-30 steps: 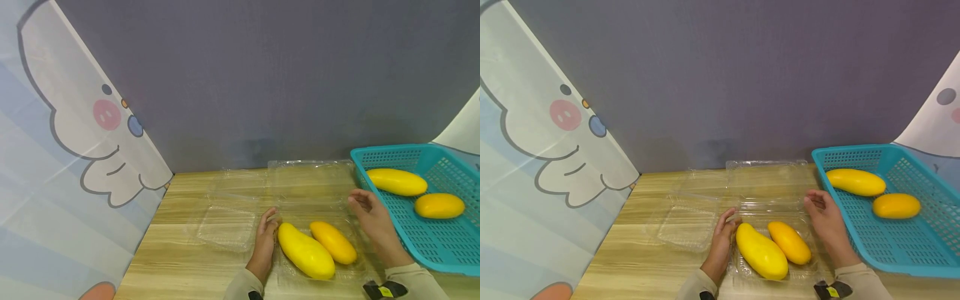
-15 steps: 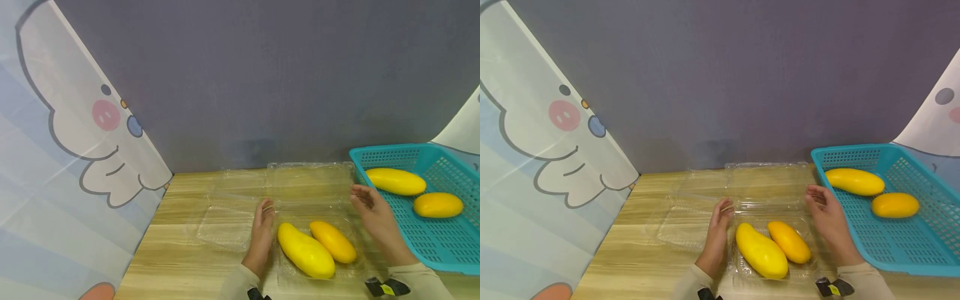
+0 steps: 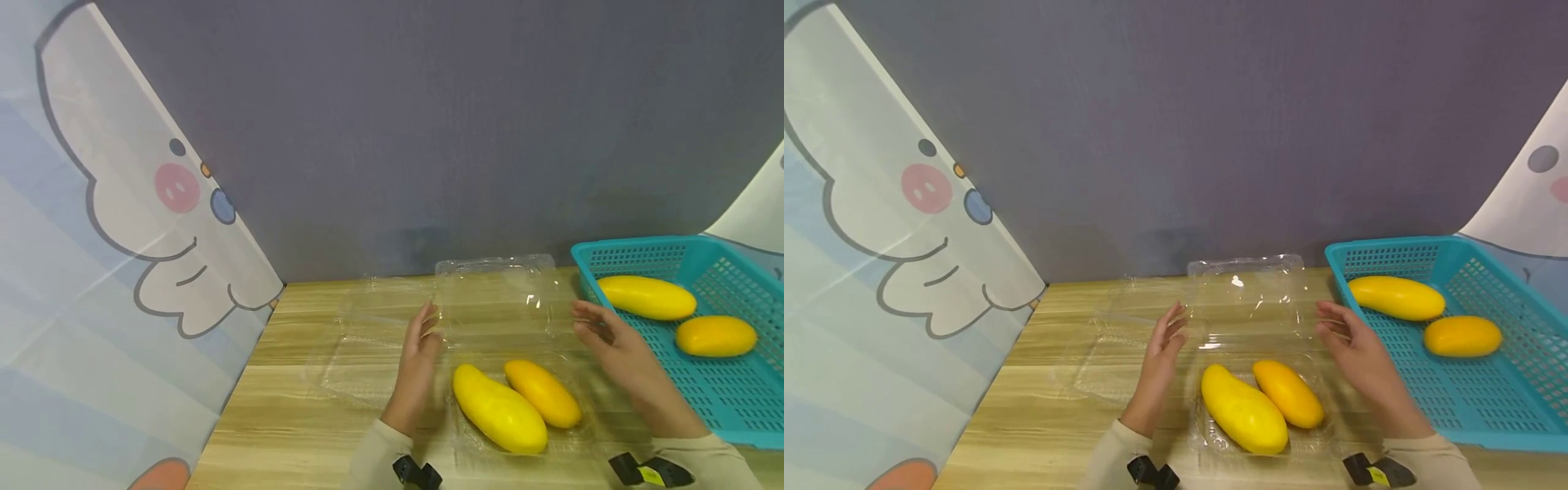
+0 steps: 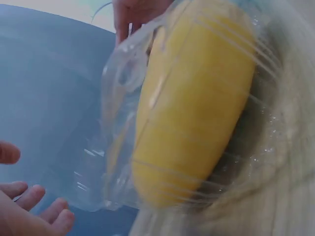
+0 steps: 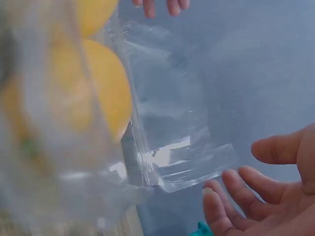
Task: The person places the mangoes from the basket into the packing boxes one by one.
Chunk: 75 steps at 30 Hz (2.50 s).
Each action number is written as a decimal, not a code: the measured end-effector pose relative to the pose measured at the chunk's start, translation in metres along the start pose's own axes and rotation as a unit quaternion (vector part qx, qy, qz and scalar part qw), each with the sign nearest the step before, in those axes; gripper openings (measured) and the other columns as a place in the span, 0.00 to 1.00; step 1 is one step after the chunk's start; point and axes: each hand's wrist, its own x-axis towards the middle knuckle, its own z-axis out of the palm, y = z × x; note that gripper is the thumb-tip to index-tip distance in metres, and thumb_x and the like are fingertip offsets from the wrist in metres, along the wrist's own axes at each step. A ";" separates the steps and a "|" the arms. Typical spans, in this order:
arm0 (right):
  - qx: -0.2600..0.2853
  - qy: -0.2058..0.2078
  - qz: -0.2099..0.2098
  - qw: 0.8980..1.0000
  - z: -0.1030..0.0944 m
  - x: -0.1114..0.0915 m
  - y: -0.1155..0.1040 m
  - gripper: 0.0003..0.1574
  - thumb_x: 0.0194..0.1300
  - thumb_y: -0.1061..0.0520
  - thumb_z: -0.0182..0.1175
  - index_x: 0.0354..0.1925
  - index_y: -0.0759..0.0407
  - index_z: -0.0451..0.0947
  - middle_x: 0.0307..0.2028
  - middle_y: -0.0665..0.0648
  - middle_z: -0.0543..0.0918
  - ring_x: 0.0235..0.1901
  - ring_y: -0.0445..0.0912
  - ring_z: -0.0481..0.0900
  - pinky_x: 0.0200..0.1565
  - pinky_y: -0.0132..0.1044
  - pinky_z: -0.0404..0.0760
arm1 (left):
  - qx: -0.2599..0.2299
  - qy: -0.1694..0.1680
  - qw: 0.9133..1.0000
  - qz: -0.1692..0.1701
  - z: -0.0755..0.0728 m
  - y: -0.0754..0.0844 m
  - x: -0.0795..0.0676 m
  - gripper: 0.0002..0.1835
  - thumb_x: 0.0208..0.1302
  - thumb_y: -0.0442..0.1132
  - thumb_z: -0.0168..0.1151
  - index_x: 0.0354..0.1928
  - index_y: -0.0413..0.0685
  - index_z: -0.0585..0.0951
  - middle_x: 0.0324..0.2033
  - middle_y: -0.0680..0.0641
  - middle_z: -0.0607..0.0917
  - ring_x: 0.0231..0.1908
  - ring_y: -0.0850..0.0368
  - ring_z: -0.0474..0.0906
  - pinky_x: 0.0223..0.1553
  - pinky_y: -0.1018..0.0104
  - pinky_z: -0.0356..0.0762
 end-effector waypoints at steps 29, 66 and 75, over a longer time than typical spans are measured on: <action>0.056 -0.139 0.118 0.982 0.011 0.002 0.003 0.44 0.81 0.48 0.40 0.77 0.71 0.33 0.73 0.82 0.45 0.69 0.77 0.51 0.62 0.72 0.62 | -0.123 0.024 0.990 -0.058 0.002 -0.023 0.009 0.34 0.68 0.35 0.52 0.75 0.47 0.57 0.73 0.36 0.60 0.73 0.40 0.60 0.75 0.45 0.56; 0.030 0.075 -0.054 0.995 -0.011 -0.008 -0.018 0.33 0.76 0.55 0.54 0.74 0.53 0.60 0.55 0.23 0.69 0.51 0.16 0.68 0.45 0.10 0.67 | 0.084 -0.055 0.991 0.092 -0.010 0.018 -0.001 0.34 0.72 0.32 0.52 0.74 0.67 0.60 0.65 0.45 0.66 0.65 0.49 0.65 0.62 0.55 0.66; -0.029 0.099 -0.076 0.992 -0.022 -0.014 -0.032 0.28 0.75 0.54 0.56 0.69 0.56 0.68 0.50 0.17 0.71 0.47 0.14 0.68 0.43 0.10 0.66 | 0.143 -0.041 0.980 0.135 -0.012 0.031 -0.008 0.34 0.72 0.32 0.53 0.73 0.72 0.61 0.62 0.46 0.68 0.62 0.46 0.68 0.59 0.58 0.69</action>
